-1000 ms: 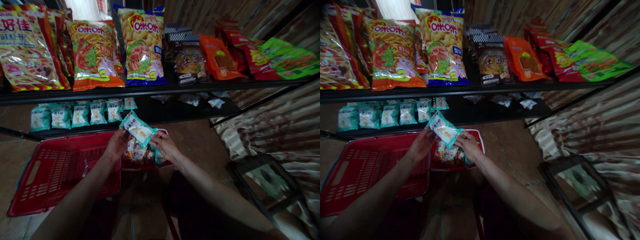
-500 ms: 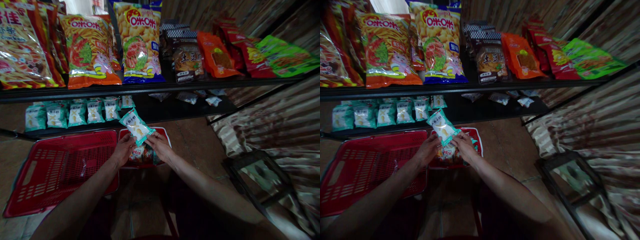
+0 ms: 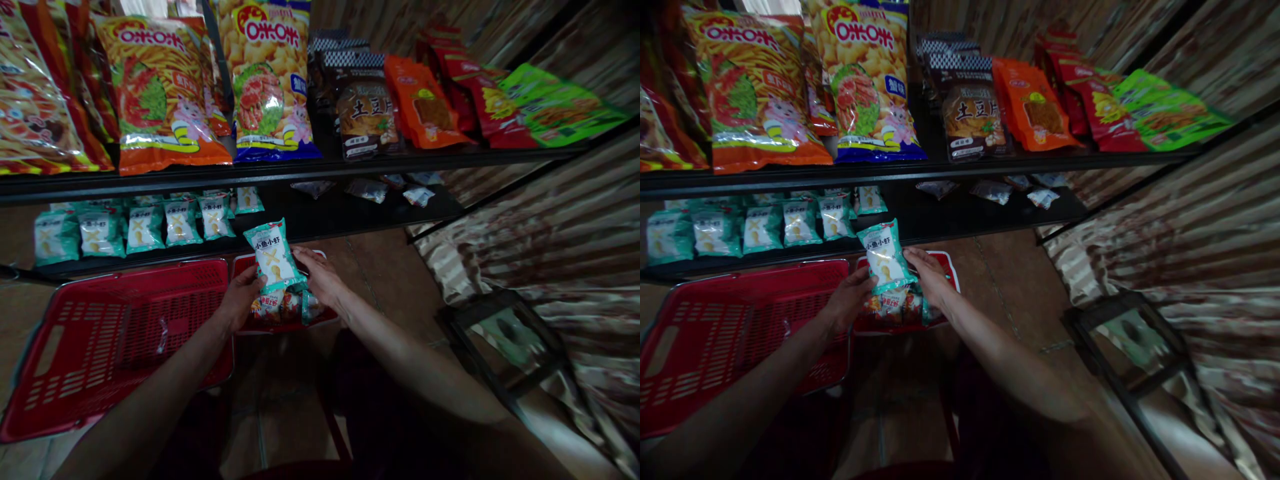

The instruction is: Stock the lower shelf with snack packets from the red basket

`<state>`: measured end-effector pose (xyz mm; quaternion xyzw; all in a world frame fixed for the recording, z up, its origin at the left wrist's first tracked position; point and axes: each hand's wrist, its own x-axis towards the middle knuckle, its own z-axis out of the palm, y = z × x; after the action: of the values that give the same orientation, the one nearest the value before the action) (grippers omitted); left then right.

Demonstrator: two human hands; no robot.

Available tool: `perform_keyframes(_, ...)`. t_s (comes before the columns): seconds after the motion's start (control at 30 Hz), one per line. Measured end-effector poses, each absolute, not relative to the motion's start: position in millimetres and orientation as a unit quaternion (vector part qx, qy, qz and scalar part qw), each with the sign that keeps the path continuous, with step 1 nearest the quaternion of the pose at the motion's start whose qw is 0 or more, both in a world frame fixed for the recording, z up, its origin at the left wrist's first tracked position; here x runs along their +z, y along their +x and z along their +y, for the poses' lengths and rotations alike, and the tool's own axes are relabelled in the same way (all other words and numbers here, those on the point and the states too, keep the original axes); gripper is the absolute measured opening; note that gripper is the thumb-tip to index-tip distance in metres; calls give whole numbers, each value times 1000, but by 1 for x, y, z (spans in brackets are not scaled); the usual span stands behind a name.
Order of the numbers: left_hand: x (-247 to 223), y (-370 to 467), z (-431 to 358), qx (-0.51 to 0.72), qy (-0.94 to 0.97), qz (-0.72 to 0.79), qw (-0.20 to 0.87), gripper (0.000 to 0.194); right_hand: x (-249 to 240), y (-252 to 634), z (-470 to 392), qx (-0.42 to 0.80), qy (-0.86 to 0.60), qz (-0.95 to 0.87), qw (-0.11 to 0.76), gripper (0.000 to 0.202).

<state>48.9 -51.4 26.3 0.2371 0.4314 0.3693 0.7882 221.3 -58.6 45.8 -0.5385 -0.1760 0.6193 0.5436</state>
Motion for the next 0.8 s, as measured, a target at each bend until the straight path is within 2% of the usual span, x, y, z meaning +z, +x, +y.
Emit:
perform_keyframes(0.27,31,51,-56,342,272,427,791,47,40,229,-54,602,-568,-208,521,35)
perform_keyframes(0.67,34,56,-58,351,180,408,824,41,36,236,-40,587,-594,-113,538,21)
perform_keyframes(0.8,36,58,-57,380,155,411,814,39,34,237,-37,608,-607,-65,508,14)
